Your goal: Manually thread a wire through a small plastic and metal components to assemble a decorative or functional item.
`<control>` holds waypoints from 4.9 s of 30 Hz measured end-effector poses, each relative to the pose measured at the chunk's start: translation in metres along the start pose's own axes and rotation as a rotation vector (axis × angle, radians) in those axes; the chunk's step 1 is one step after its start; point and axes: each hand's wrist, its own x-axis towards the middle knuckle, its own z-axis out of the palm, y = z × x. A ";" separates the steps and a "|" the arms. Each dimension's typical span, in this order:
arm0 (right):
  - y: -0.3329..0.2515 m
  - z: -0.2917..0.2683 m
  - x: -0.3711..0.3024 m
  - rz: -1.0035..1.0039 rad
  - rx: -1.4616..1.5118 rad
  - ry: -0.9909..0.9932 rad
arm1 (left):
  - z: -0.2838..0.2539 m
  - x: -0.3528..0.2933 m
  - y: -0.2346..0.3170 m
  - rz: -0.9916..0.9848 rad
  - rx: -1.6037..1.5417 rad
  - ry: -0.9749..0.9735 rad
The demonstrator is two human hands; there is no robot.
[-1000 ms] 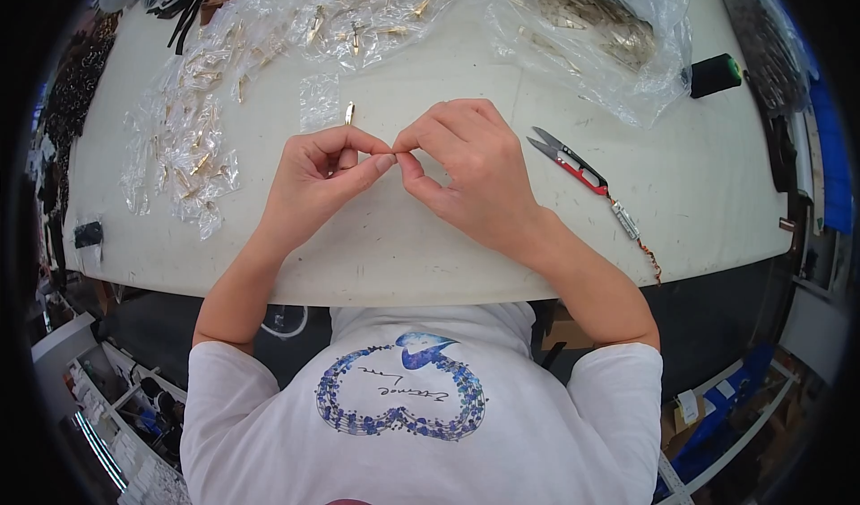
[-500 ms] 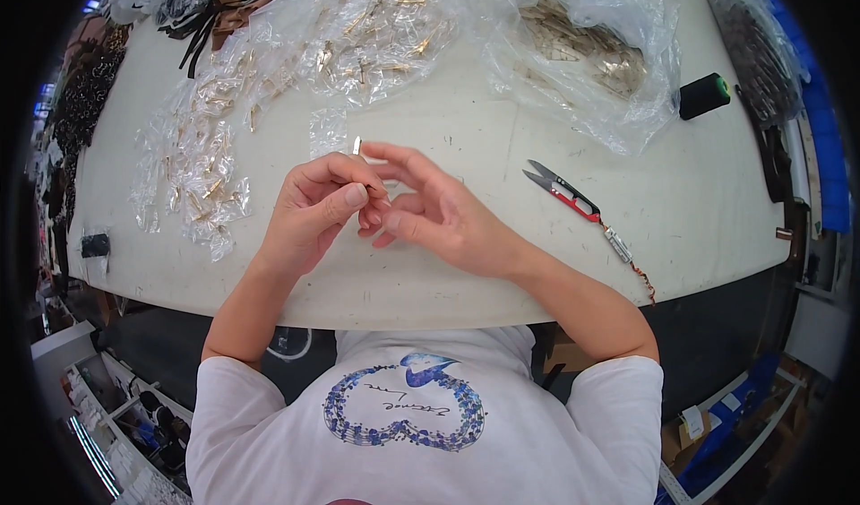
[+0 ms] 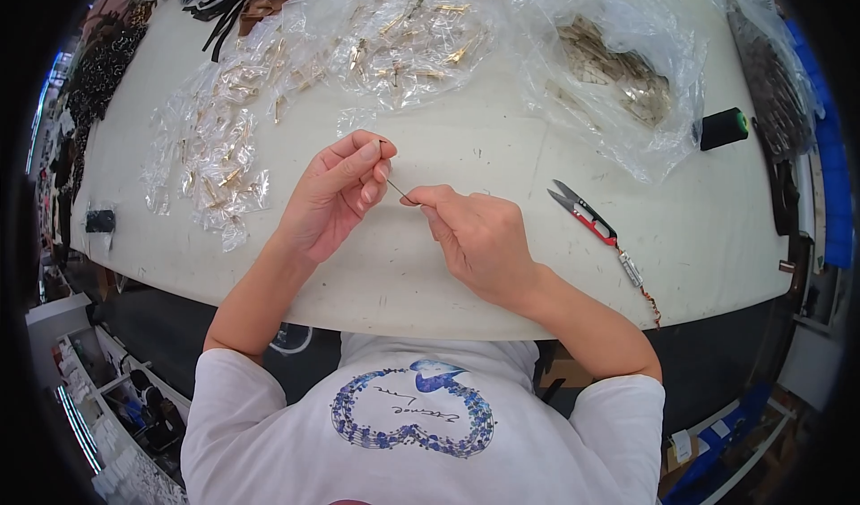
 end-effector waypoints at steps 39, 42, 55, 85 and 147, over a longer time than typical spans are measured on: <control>0.000 -0.014 0.007 0.166 0.300 0.094 | 0.012 -0.005 -0.015 0.092 0.558 -0.015; -0.006 -0.015 0.008 0.474 0.890 -0.085 | 0.012 -0.005 -0.014 0.128 0.479 0.006; -0.009 -0.004 0.002 0.420 0.502 -0.107 | 0.010 -0.004 -0.008 0.067 0.290 0.071; -0.001 -0.011 0.008 0.498 0.534 -0.094 | 0.003 -0.002 -0.003 0.123 0.515 0.120; 0.002 0.001 0.003 0.313 0.174 -0.172 | -0.007 0.007 -0.007 0.042 0.336 0.055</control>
